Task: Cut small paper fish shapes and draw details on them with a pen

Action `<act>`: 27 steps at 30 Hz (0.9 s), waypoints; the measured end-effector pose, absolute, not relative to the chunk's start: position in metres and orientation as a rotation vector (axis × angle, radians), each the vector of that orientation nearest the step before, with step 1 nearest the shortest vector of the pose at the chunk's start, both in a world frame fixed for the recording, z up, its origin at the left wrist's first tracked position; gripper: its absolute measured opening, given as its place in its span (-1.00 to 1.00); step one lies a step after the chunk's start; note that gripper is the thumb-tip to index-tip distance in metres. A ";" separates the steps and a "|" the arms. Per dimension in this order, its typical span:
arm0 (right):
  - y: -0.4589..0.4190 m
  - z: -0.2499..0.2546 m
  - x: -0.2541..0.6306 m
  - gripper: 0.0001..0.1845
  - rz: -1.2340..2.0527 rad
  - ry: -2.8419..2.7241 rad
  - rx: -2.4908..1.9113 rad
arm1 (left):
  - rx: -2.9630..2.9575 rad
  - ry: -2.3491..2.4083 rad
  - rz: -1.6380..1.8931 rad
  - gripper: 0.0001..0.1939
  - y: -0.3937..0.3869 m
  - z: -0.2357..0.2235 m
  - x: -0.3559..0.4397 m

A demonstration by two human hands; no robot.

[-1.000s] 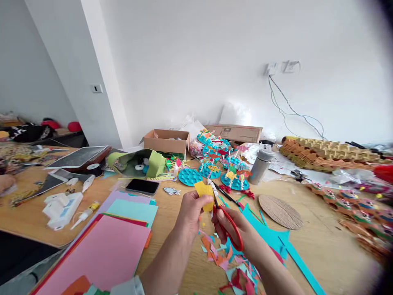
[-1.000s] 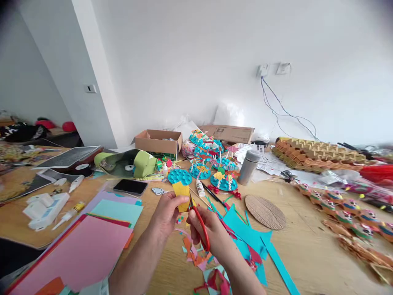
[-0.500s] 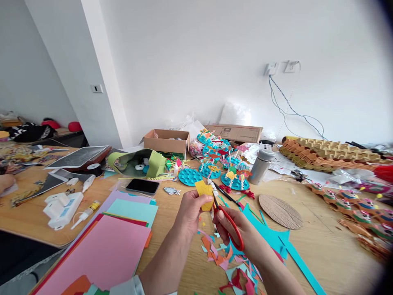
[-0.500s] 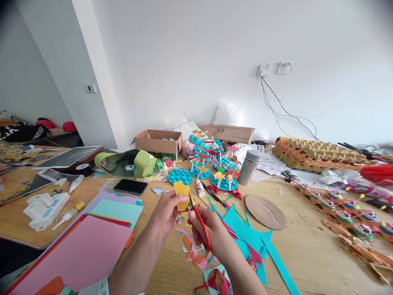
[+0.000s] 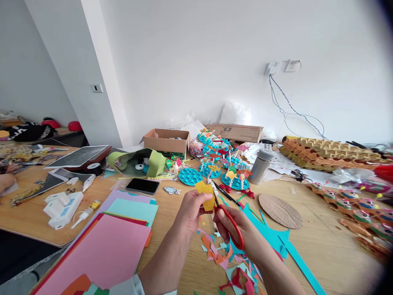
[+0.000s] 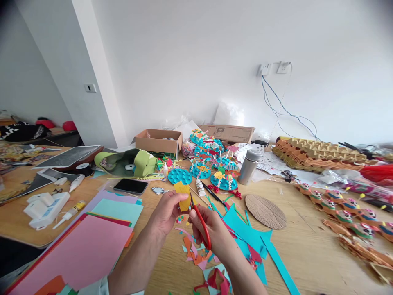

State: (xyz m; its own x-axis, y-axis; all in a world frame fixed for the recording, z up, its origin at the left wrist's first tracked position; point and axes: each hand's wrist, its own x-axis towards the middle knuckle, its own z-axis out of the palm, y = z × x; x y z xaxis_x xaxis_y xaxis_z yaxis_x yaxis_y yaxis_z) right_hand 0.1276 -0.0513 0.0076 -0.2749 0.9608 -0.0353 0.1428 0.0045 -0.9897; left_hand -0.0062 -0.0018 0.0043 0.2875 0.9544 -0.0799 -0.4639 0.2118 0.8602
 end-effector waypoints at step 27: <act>-0.051 0.006 0.127 -0.47 1.324 -1.546 -1.205 | 0.851 0.758 1.145 -0.82 -0.003 0.012 -0.008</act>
